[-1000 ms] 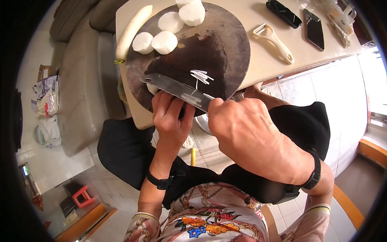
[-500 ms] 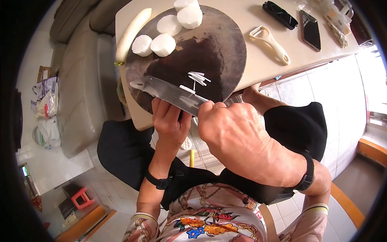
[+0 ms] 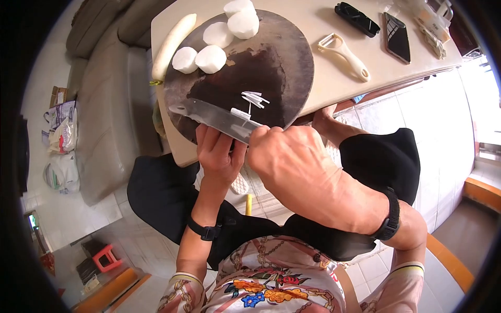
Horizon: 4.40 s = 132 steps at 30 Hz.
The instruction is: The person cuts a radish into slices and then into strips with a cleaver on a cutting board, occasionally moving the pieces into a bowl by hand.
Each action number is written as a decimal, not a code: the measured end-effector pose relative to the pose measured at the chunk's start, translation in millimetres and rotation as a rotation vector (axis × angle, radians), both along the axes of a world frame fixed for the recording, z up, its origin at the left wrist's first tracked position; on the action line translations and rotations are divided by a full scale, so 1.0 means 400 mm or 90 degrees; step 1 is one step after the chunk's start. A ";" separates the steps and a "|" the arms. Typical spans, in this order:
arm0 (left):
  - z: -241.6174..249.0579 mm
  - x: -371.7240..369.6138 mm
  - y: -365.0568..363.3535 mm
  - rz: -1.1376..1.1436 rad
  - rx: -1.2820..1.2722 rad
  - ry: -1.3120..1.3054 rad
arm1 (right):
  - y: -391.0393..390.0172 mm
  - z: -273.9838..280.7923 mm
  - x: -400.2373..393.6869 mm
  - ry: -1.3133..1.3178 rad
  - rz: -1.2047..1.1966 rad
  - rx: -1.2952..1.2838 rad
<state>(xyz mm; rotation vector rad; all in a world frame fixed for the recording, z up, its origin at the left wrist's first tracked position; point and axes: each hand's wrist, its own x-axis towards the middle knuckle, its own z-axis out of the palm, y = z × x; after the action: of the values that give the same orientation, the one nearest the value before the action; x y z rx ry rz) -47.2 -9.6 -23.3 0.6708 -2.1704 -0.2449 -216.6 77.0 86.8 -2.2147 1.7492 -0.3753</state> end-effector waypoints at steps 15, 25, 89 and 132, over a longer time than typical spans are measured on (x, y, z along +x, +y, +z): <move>0.008 0.000 0.002 -0.016 -0.031 0.000 | -0.032 -0.024 0.015 0.037 0.006 -0.120; 0.006 0.005 0.004 -0.005 -0.026 -0.009 | 0.014 0.000 0.002 0.014 0.017 -0.042; 0.004 0.009 0.016 -0.014 0.007 -0.016 | 0.016 0.004 0.001 0.043 0.017 0.025; -0.004 0.011 0.013 -0.016 -0.018 -0.019 | 0.032 0.008 -0.010 0.001 -0.005 0.023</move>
<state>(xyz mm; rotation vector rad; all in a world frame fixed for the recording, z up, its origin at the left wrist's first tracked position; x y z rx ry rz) -42.8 -4.3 -25.0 0.6362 -2.2074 -0.2184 -220.8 89.8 90.1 -2.1839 1.7529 -0.3415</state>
